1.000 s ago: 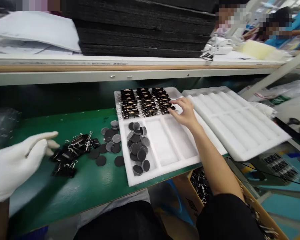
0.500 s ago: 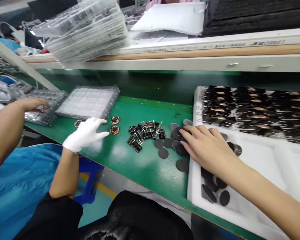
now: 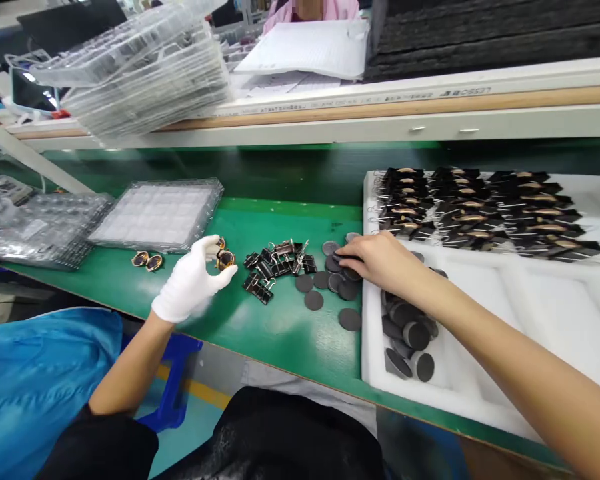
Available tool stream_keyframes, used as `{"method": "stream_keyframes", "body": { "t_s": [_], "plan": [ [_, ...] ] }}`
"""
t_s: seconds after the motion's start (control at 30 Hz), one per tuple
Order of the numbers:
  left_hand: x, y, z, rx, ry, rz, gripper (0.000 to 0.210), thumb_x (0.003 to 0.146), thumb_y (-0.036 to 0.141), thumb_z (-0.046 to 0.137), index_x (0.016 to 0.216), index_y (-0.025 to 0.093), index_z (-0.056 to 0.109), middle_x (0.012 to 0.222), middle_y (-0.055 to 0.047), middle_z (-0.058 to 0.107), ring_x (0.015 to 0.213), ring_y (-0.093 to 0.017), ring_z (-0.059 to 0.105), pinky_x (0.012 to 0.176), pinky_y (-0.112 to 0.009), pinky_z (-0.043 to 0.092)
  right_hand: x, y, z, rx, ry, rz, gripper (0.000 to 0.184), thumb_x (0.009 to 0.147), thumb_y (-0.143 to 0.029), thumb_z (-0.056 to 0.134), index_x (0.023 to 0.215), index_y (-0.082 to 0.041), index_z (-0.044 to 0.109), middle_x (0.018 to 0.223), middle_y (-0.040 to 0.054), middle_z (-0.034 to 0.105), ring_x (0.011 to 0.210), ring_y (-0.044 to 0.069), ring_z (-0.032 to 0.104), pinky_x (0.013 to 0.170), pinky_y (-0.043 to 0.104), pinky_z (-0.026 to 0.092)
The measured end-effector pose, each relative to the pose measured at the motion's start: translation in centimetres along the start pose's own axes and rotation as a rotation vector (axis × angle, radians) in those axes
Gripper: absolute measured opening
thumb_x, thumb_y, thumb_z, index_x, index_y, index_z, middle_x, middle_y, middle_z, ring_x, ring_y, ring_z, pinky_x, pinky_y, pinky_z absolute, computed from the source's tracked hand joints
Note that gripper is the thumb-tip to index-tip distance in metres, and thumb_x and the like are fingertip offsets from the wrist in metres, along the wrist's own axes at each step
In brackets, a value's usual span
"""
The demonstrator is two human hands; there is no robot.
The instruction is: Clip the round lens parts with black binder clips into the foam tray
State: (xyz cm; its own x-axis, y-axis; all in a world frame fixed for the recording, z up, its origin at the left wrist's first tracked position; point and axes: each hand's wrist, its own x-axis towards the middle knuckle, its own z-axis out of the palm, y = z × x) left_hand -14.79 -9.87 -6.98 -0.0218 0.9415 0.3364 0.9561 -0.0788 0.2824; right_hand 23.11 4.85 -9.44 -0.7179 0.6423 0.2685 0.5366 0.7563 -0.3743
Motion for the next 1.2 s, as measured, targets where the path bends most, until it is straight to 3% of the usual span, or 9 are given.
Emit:
{"method": "stream_keyframes", "body": {
  "t_s": [0.1,0.27,0.47,0.6,0.8,0.9,1.03,1.1,1.2],
  "plan": [
    [2.1,3.8,0.0,-0.086,0.062,0.212,0.074,0.091,0.041,0.071,0.151,0.015,0.035,0.118,-0.012,0.075,0.101,-0.022,0.077,0.092,-0.035,0.063,-0.1,-2.9,-1.6,0.188,0.115,0.181,0.027,0.098,-0.039,0.059,0.104,-0.025,0.082,0.103,0.0092,0.082,0.086,0.03,0.077,0.074,0.043,0.059],
    [6.4,10.3,2.4,-0.129,0.066,0.509,0.07,0.091,0.038,0.067,0.15,0.016,0.037,0.116,-0.013,0.076,0.094,-0.025,0.078,0.082,-0.037,0.062,-0.6,-8.6,-2.9,0.86,0.241,0.409,0.034,0.093,-0.054,0.072,0.106,-0.022,0.076,0.089,0.0065,0.079,0.073,0.022,0.074,0.068,0.037,0.062],
    [9.5,13.6,4.9,-0.25,0.121,0.781,0.066,0.095,0.037,0.063,0.151,0.016,0.036,0.111,-0.013,0.076,0.091,-0.025,0.078,0.077,-0.036,0.06,-1.0,-8.3,-1.8,0.889,0.437,0.468,0.036,0.089,-0.053,0.076,0.109,-0.024,0.068,0.087,0.0019,0.071,0.067,0.018,0.07,0.062,0.033,0.057],
    [9.6,14.3,5.9,-0.523,-0.023,0.778,0.076,0.095,0.036,0.069,0.158,0.02,0.028,0.121,-0.012,0.072,0.099,-0.02,0.076,0.086,-0.034,0.061,-1.1,-7.4,-1.3,0.931,0.387,0.458,0.037,0.09,-0.058,0.073,0.102,-0.022,0.073,0.096,0.0054,0.077,0.082,0.021,0.073,0.075,0.037,0.062],
    [10.4,13.7,4.5,-0.874,-0.306,0.425,0.05,0.097,0.031,0.065,0.143,0.021,0.048,0.114,-0.007,0.07,0.094,-0.013,0.071,0.086,-0.029,0.06,-1.2,-7.7,-1.1,1.082,0.407,0.507,0.039,0.083,-0.055,0.084,0.102,-0.024,0.071,0.097,0.0053,0.077,0.087,0.022,0.073,0.079,0.038,0.065],
    [11.7,12.5,2.8,-0.584,-0.496,0.467,0.029,0.101,0.043,0.06,0.118,0.02,0.066,0.094,-0.001,0.072,0.079,-0.013,0.068,0.074,-0.028,0.054,-1.3,-7.4,-1.3,1.121,0.433,0.556,0.039,0.081,-0.052,0.086,0.101,-0.023,0.072,0.098,0.0059,0.077,0.084,0.021,0.072,0.074,0.036,0.064],
    [11.5,12.3,2.7,0.172,-0.479,0.685,0.039,0.097,0.054,0.063,0.087,0.017,0.071,0.086,-0.008,0.068,0.079,-0.023,0.066,0.068,-0.035,0.042,-1.3,-6.6,-1.4,1.216,0.497,0.644,0.035,0.079,-0.049,0.088,0.097,-0.024,0.072,0.096,0.0043,0.078,0.079,0.018,0.07,0.067,0.03,0.059],
    [10.7,12.9,3.4,0.424,-0.464,0.719,0.034,0.093,0.048,0.07,0.089,0.014,0.072,0.095,-0.015,0.067,0.087,-0.031,0.066,0.067,-0.038,0.039,-1.3,-6.3,-1.3,1.247,0.483,0.673,0.033,0.078,-0.047,0.089,0.095,-0.024,0.072,0.098,0.0042,0.078,0.081,0.017,0.07,0.067,0.029,0.058],
    [9.9,13.4,4.0,0.554,-0.463,0.672,0.016,0.095,0.02,0.062,0.086,0.01,0.071,0.089,-0.018,0.065,0.085,-0.032,0.064,0.067,-0.039,0.035,-1.3,-6.3,-1.1,1.261,0.457,0.692,0.034,0.078,-0.047,0.089,0.097,-0.024,0.073,0.101,0.0049,0.079,0.083,0.018,0.07,0.069,0.03,0.058]
  ]
}}
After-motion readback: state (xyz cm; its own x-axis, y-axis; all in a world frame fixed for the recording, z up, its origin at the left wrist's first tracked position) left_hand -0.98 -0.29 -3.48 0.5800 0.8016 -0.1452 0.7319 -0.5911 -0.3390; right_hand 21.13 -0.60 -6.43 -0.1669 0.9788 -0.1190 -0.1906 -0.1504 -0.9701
